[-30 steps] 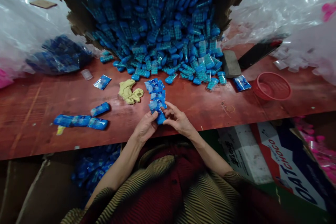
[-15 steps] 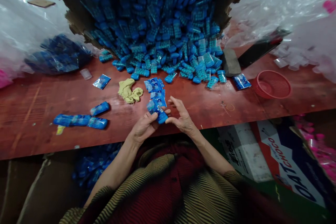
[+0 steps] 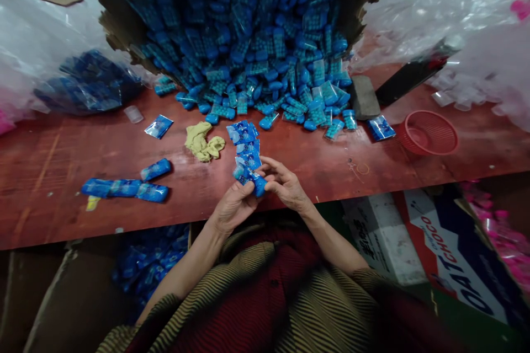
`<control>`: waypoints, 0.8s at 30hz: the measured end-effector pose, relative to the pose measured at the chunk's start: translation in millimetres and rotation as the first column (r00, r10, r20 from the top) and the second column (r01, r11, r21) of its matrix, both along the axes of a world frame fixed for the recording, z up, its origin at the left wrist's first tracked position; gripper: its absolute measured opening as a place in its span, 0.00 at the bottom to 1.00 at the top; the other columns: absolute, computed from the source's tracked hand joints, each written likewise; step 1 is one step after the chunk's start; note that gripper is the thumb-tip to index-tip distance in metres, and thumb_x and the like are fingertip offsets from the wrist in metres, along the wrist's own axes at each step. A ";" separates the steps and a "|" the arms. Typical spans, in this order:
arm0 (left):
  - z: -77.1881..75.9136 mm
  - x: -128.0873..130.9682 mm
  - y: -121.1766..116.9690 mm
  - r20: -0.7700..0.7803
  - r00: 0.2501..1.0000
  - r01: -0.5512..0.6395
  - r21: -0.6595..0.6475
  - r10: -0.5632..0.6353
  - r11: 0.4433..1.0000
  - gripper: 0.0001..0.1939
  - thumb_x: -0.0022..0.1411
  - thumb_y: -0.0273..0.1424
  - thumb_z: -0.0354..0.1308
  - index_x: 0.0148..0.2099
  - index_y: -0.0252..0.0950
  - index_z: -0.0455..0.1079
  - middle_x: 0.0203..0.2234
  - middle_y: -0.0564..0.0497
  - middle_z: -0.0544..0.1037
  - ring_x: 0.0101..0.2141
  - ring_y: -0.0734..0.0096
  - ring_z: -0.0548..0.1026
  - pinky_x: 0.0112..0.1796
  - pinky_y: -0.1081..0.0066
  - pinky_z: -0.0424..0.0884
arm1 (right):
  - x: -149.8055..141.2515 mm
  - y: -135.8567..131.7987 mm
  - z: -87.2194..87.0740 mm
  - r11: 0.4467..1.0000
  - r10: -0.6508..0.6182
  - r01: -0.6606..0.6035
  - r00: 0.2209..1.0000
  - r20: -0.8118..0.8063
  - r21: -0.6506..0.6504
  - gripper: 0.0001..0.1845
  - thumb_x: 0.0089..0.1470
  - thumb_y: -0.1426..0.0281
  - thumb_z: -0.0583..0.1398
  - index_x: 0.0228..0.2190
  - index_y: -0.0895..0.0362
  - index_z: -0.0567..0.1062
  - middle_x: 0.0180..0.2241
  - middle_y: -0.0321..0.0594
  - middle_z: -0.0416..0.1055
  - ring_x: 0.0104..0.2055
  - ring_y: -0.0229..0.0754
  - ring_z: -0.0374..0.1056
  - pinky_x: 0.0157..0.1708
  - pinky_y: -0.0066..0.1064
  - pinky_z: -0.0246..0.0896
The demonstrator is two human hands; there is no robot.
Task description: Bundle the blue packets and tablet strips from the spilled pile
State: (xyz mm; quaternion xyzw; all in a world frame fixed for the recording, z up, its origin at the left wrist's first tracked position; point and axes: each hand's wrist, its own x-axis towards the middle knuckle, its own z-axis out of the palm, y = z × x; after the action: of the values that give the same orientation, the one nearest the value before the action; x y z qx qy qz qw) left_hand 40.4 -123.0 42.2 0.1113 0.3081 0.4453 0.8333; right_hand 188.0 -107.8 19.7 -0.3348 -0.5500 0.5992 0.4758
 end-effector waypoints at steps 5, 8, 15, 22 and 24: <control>4.0 3.5 0.2 0.020 0.999 -0.028 -0.006 0.028 1.000 0.18 0.54 0.25 0.60 0.49 0.33 0.70 0.37 0.47 0.79 0.43 0.65 0.76 0.49 0.66 0.68 | 4.1 0.3 1.7 1.000 0.012 -0.012 1.000 -0.014 -0.007 0.31 0.49 0.62 0.64 0.55 0.49 0.65 0.44 0.36 0.68 0.44 0.37 0.66 0.48 0.29 0.61; 1.3 6.3 -1.0 0.026 0.998 -0.058 -0.044 0.060 0.997 0.13 0.55 0.25 0.60 0.44 0.32 0.72 0.34 0.48 0.79 0.39 0.69 0.77 0.44 0.71 0.71 | 4.9 0.8 1.9 0.996 0.075 -0.076 0.997 -0.016 -0.047 0.33 0.47 0.63 0.65 0.55 0.49 0.65 0.46 0.37 0.67 0.47 0.39 0.65 0.49 0.31 0.60; 3.3 15.8 -3.9 -0.084 0.983 -0.170 -0.043 0.166 0.985 0.06 0.57 0.27 0.59 0.37 0.30 0.73 0.32 0.48 0.79 0.34 0.74 0.77 0.41 0.77 0.72 | 1.0 -3.7 -1.5 0.999 0.001 0.001 0.999 0.036 -0.042 0.31 0.53 0.60 0.59 0.57 0.51 0.61 0.46 0.41 0.68 0.45 0.39 0.65 0.47 0.32 0.61; 9.4 8.4 0.0 -0.096 0.995 -0.030 -0.031 0.027 0.999 0.09 0.57 0.29 0.60 0.41 0.31 0.73 0.34 0.47 0.80 0.37 0.69 0.77 0.43 0.70 0.72 | 4.1 1.5 -2.6 0.998 0.040 -0.040 0.999 0.008 -0.052 0.35 0.46 0.58 0.64 0.55 0.51 0.64 0.46 0.39 0.68 0.49 0.41 0.64 0.52 0.33 0.58; 9.0 11.2 -1.5 -0.118 0.988 -0.099 -0.018 0.097 0.995 0.09 0.56 0.29 0.61 0.40 0.31 0.73 0.34 0.48 0.80 0.38 0.70 0.77 0.45 0.72 0.71 | 1.4 0.3 -3.4 0.999 0.005 -0.004 1.000 0.012 -0.046 0.35 0.47 0.56 0.63 0.55 0.51 0.64 0.46 0.40 0.68 0.48 0.41 0.64 0.52 0.33 0.58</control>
State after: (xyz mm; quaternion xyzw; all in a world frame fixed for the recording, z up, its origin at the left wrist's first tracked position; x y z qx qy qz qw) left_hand 51.6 -124.5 51.1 0.1123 0.3668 0.4748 0.7921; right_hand 189.4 -107.5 16.3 -0.3481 -0.5398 0.6106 0.4632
